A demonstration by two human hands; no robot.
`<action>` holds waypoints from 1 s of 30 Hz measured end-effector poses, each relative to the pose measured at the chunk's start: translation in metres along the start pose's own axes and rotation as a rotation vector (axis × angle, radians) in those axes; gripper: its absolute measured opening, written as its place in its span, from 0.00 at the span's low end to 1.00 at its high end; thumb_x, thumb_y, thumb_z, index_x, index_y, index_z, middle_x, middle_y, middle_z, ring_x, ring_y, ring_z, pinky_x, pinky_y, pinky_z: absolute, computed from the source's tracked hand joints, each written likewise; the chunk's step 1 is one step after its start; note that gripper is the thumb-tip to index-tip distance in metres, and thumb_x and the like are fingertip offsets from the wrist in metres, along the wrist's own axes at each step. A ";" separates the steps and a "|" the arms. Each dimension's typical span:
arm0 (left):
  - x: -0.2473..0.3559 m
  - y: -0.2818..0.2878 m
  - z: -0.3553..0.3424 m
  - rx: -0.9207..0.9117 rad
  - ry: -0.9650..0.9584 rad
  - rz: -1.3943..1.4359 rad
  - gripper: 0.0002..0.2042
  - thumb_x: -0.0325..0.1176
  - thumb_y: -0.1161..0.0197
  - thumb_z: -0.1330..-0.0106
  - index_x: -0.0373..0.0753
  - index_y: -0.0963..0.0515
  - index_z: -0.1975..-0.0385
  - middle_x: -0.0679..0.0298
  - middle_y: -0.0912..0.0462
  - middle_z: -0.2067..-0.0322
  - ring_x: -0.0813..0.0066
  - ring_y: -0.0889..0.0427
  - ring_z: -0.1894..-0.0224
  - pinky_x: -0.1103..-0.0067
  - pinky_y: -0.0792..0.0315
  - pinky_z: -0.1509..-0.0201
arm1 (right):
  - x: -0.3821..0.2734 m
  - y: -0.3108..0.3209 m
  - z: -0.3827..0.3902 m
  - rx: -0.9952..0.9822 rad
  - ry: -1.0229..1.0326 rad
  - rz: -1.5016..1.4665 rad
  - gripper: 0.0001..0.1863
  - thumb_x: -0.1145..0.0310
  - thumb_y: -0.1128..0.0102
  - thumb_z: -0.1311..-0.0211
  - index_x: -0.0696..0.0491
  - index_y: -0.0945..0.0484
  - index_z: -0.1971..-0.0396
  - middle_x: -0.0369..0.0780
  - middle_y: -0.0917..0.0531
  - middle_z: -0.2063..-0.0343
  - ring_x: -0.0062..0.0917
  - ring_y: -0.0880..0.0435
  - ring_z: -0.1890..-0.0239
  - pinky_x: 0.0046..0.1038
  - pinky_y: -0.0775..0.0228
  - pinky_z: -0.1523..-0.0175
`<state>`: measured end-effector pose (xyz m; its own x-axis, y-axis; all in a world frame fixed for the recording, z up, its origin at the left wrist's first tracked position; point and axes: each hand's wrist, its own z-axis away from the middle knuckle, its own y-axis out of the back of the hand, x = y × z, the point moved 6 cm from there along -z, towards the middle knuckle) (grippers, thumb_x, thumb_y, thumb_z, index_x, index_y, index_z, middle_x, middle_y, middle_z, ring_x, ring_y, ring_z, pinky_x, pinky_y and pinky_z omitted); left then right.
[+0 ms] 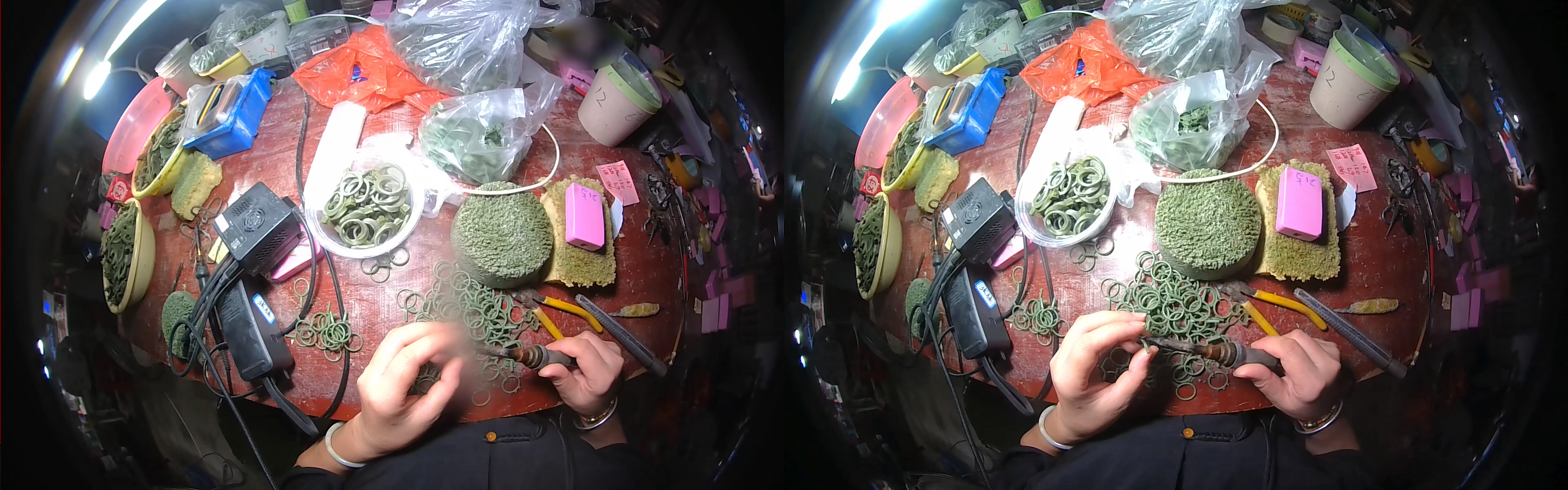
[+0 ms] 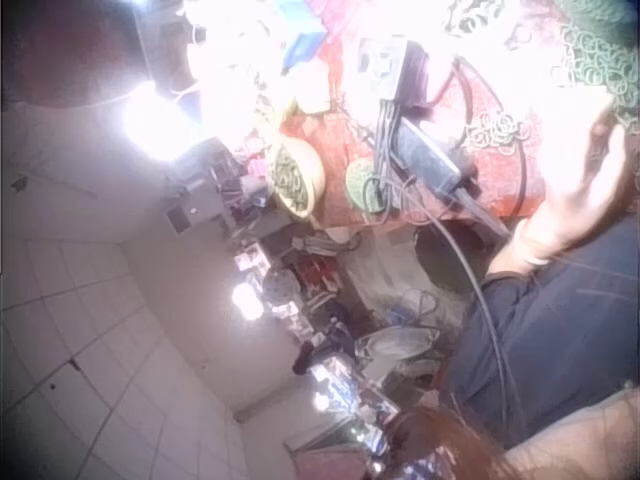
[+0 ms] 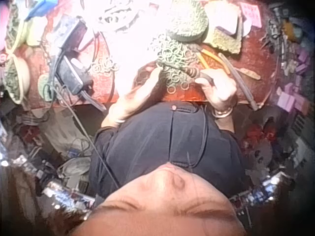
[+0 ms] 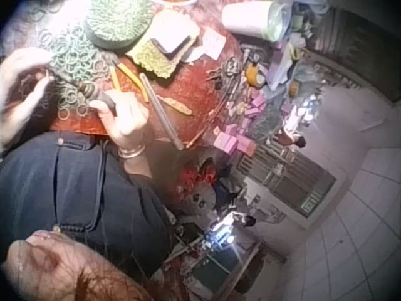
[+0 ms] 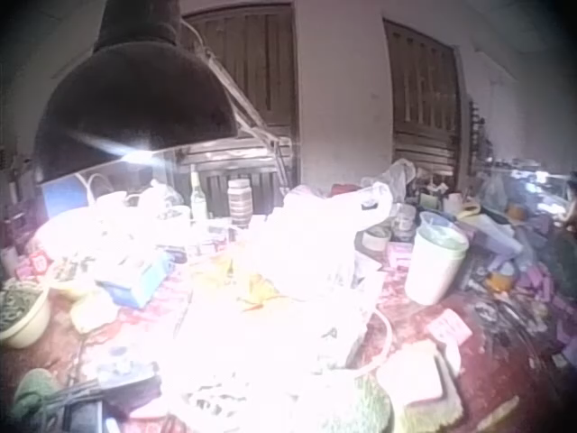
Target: Soldering or melting small green jewelry rings using a heated tool on a workshop desk.
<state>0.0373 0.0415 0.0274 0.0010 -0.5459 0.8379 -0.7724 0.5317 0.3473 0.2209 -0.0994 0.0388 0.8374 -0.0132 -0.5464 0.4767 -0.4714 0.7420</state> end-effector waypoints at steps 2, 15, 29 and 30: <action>-0.001 0.000 0.001 0.003 0.004 0.005 0.19 0.13 0.30 0.45 0.31 0.21 0.53 0.51 0.20 0.52 0.77 0.17 0.64 0.83 0.20 0.62 | 0.000 0.000 -0.001 -0.001 -0.003 -0.005 0.19 0.53 0.27 0.41 0.56 0.18 0.70 0.38 0.18 0.79 0.29 0.18 0.80 0.28 0.28 0.75; 0.000 0.000 0.000 -0.011 0.001 -0.003 0.19 0.13 0.30 0.45 0.30 0.21 0.53 0.51 0.20 0.53 0.76 0.17 0.63 0.82 0.20 0.62 | 0.002 -0.001 0.002 0.014 -0.007 -0.034 0.19 0.53 0.28 0.41 0.56 0.18 0.70 0.37 0.18 0.79 0.28 0.18 0.80 0.28 0.28 0.76; -0.016 -0.005 0.007 -0.057 0.376 0.653 0.16 0.10 0.38 0.39 0.28 0.24 0.51 0.49 0.24 0.49 0.68 0.19 0.51 0.73 0.19 0.45 | 0.021 0.007 0.008 0.253 -0.283 0.113 0.10 0.71 0.31 0.37 0.60 0.22 0.64 0.44 0.21 0.74 0.37 0.21 0.74 0.32 0.30 0.67; -0.015 -0.003 0.007 -0.060 0.376 0.653 0.16 0.10 0.38 0.39 0.28 0.24 0.51 0.49 0.24 0.49 0.68 0.19 0.51 0.73 0.19 0.45 | 0.021 0.006 0.007 0.256 -0.281 0.105 0.10 0.72 0.31 0.37 0.60 0.22 0.64 0.44 0.21 0.74 0.37 0.21 0.74 0.33 0.30 0.67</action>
<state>0.0357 0.0438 0.0105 -0.2207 0.1443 0.9646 -0.6545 0.7113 -0.2562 0.2399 -0.1085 0.0290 0.7557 -0.2972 -0.5836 0.2803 -0.6586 0.6983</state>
